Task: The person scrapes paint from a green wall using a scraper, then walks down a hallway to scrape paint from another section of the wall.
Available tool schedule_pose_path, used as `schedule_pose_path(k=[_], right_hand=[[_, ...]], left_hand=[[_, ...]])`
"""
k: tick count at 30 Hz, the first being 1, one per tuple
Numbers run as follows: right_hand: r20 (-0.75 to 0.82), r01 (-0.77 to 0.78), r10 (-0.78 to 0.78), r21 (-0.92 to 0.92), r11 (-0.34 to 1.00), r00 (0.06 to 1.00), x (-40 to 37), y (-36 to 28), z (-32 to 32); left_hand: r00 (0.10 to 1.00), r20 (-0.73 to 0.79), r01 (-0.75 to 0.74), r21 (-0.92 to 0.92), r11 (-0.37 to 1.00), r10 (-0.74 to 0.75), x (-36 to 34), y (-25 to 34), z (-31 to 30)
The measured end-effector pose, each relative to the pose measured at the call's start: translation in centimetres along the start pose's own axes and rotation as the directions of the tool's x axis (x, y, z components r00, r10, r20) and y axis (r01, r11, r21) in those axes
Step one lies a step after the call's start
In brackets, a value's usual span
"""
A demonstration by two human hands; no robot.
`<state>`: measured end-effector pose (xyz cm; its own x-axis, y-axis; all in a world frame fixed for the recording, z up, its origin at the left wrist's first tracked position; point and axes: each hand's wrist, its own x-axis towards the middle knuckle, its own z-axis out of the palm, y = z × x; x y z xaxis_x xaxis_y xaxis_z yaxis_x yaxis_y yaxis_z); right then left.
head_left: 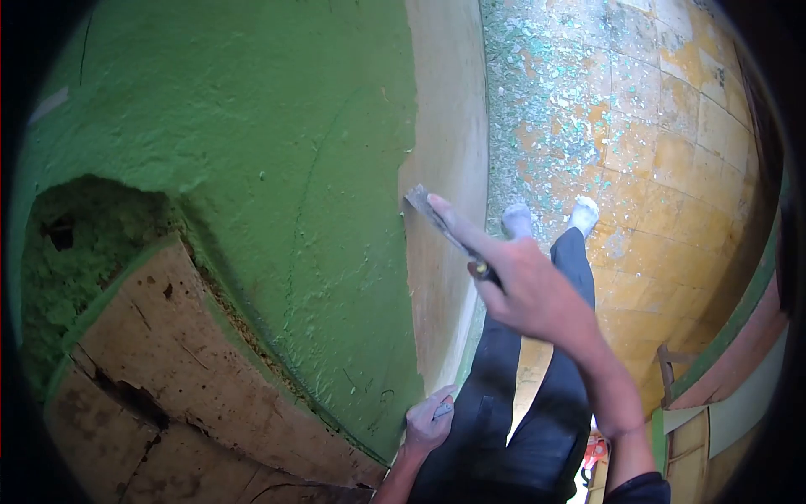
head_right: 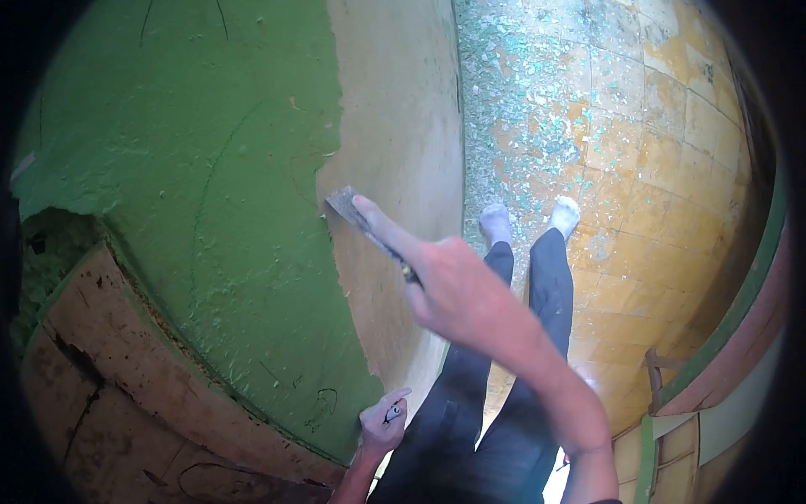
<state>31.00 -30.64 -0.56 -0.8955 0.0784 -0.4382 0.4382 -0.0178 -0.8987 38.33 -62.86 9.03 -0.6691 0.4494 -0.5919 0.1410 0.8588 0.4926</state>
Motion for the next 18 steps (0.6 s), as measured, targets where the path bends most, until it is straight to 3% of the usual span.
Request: schedule_pose_path(k=[2,4,6,9,12,13,15,18], right_hand=[[-0.045,0.013,-0.010,0.054,0.998,0.999,0.3,0.0,0.7],[0.050,-0.130,0.129,0.028,0.991,0.990,2.1,-1.2,-2.2],[-0.011,-0.045,0.045,-0.022,0.999,0.999,0.8,-0.1,-0.7],[-0.086,0.059,-0.065,-0.065,0.996,0.994,0.0,0.1,1.3],[-0.183,0.136,-0.152,-0.098,0.986,0.971,2.7,-0.2,-1.4],[-0.110,0.061,-0.061,-0.004,0.998,0.992,2.2,-0.7,-1.3],[-0.047,0.053,-0.055,-0.029,0.998,0.997,0.0,-0.9,0.6],[-0.010,-0.004,0.003,-0.101,0.995,1.000,1.3,-0.6,-1.7]], left_hand=[[1.000,0.014,0.022,0.014,1.000,-0.022,0.1,0.4,-0.3],[1.000,-0.009,-0.013,0.016,1.000,0.013,0.4,0.1,-0.1],[0.992,-0.079,-0.097,0.000,0.995,0.096,0.8,-0.1,0.6],[0.997,-0.060,-0.056,-0.013,0.998,0.055,0.7,0.1,0.3],[1.000,-0.006,-0.003,0.014,1.000,0.003,0.4,-0.2,0.3],[1.000,-0.005,0.004,0.008,1.000,-0.004,0.3,-0.1,0.3],[1.000,0.004,0.008,0.002,1.000,-0.008,0.4,0.1,-0.1],[0.998,0.025,0.049,0.017,0.999,-0.049,0.6,0.6,-0.2]])
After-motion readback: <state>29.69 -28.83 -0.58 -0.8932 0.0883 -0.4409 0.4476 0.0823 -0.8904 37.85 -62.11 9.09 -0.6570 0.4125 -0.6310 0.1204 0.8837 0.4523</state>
